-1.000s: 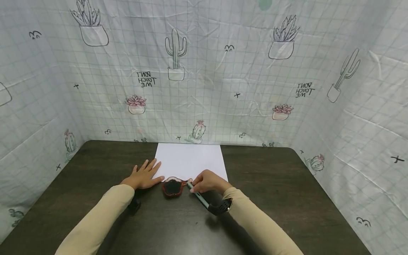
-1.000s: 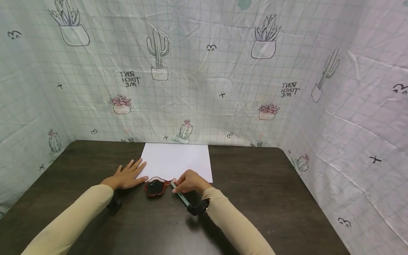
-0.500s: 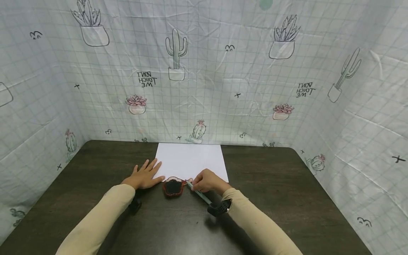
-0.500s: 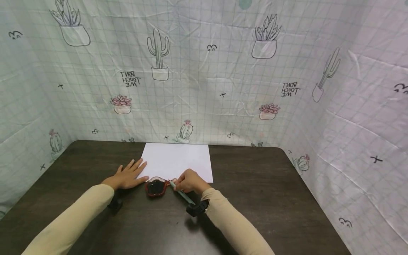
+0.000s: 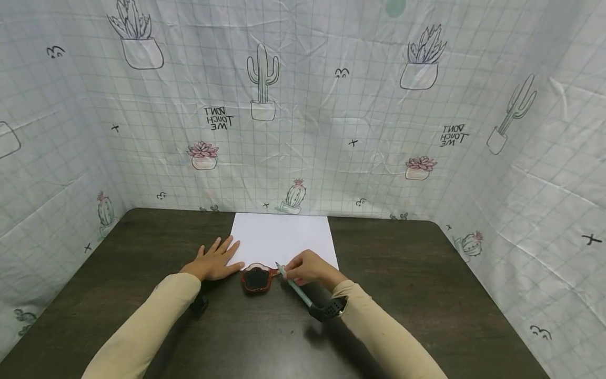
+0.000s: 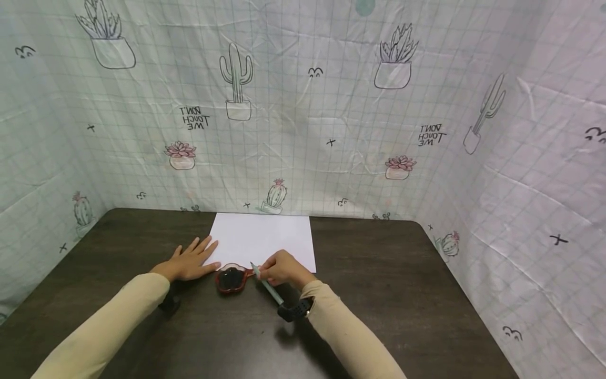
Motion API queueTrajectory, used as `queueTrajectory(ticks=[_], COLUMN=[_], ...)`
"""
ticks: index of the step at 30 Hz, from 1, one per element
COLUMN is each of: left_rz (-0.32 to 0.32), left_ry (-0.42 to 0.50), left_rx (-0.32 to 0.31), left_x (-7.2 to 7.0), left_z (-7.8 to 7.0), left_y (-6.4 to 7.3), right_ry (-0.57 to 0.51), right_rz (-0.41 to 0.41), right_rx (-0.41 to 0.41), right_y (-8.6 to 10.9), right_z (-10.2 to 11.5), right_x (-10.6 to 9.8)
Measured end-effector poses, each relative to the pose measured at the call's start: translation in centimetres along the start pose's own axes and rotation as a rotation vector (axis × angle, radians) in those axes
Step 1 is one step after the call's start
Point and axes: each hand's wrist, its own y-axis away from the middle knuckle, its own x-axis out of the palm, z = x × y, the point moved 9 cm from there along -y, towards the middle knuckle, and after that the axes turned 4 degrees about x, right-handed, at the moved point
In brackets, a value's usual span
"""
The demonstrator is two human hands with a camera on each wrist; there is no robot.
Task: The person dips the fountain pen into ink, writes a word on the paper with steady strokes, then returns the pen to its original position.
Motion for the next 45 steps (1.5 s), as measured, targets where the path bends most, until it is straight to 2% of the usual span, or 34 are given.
queueTrajectory(ticks=[5, 8, 12, 18, 23, 29, 34, 39, 45], left_rz=[0.001, 0.002, 0.01, 0.001, -0.008, -0.009, -0.004, 0.008, 0.006], left_ry=[-0.003, -0.014, -0.006, -0.01, -0.024, -0.026, -0.014, -0.018, -0.025], left_rx=[-0.003, -0.001, -0.002, 0.002, -0.003, -0.005, 0.001, -0.003, -0.006], left_x=[0.7, 1.0, 0.7, -0.2, -0.2, -0.1, 0.0, 0.0, 0.0], left_z=[1.1, 1.3, 0.8, -0.2, -0.3, 0.0, -0.1, -0.1, -0.1], left_y=[-0.8, -1.0, -0.7, 0.1, 0.2, 0.0, 0.1, 0.1, 0.0], right_ry=[-0.076, -0.159, -0.27, -0.379, -0.468, -0.6, -0.679, -0.697, -0.708], right_rz=[0.015, 0.032, 0.051, 0.084, 0.124, 0.222, 0.266, 0.232, 0.126], right_rx=[-0.01, -0.016, -0.021, -0.03, -0.042, -0.088, -0.141, -0.167, -0.178], right_y=[0.1, 0.2, 0.3, 0.4, 0.4, 0.4, 1.0, 1.1, 0.5], right_z=[0.1, 0.0, -0.1, -0.2, -0.2, 0.0, 0.4, 0.4, -0.1], right_x=[-0.1, -0.1, -0.3, -0.4, -0.3, 0.1, 0.0, -0.3, -0.8])
